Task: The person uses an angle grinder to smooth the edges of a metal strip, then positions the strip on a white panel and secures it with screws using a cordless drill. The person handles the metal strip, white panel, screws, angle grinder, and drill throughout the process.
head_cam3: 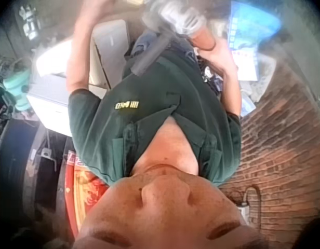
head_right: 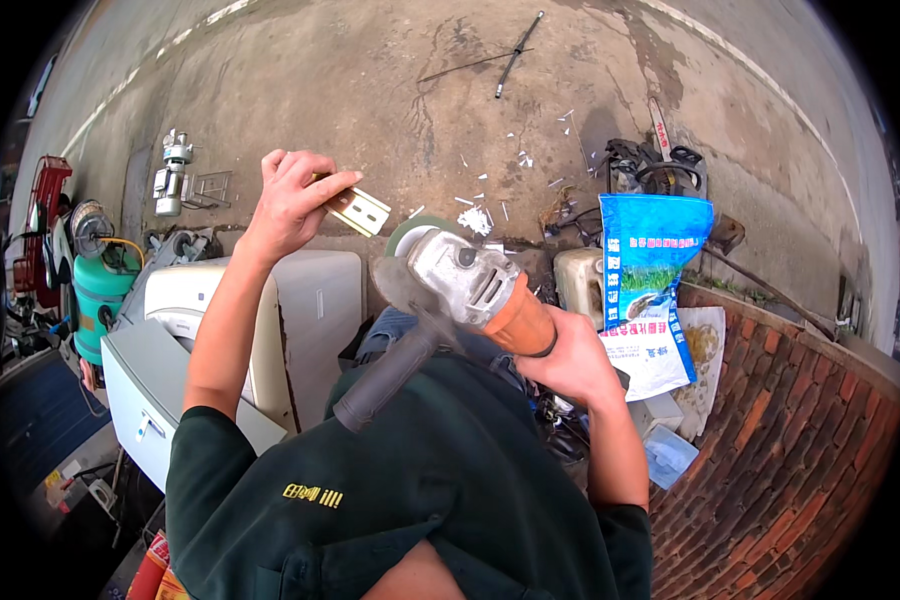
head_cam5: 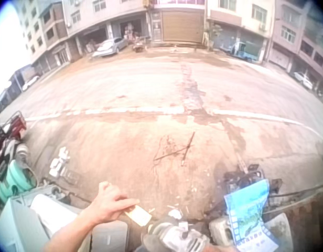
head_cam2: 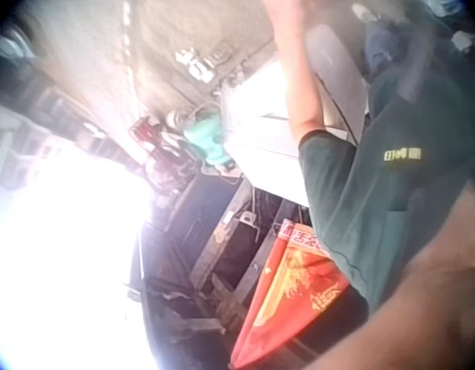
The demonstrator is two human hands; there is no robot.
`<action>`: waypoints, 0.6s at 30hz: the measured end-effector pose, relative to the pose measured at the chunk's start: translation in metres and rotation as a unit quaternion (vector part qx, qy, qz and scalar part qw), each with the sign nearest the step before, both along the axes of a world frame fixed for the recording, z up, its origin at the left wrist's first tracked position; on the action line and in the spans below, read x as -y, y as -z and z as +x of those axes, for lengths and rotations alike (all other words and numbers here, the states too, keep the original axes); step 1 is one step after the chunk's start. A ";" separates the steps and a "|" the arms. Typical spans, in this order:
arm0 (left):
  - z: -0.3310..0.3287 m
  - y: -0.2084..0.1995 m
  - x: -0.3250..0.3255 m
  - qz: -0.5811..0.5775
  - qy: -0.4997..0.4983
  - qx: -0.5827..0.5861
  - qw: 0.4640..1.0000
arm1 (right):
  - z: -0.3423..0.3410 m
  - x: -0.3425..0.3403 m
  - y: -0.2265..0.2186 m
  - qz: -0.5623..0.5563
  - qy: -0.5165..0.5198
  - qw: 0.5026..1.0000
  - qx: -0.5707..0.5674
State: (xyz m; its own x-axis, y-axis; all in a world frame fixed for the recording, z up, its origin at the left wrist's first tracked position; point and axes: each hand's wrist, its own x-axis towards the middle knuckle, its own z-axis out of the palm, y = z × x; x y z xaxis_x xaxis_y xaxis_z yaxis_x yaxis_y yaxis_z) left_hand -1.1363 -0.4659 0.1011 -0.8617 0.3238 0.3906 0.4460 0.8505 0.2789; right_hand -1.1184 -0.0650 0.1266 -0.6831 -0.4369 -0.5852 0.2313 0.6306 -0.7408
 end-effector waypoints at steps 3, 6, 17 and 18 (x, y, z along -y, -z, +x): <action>-0.005 -0.011 0.003 -0.023 0.003 -0.040 0.999 | 0.001 0.004 0.000 -0.008 -0.001 1.000 -0.018; -0.007 -0.016 0.004 -0.043 0.004 -0.058 0.997 | 0.002 0.006 -0.003 -0.033 -0.006 0.999 -0.005; 0.000 -0.010 -0.005 -0.061 -0.017 -0.121 0.991 | 0.005 0.019 -0.004 -0.044 -0.001 0.999 0.000; 0.001 -0.010 -0.006 -0.067 -0.021 -0.124 0.990 | 0.005 0.019 -0.003 -0.031 -0.006 0.999 -0.001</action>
State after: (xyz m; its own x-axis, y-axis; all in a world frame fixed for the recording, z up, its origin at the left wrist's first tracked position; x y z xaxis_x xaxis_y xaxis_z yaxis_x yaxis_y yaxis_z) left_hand -1.1357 -0.4599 0.1113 -0.7579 0.3531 0.5485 0.4508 0.8913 0.0491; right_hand -1.1133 -0.0837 0.1299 -0.6789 -0.4811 -0.5547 0.2218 0.5858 -0.7795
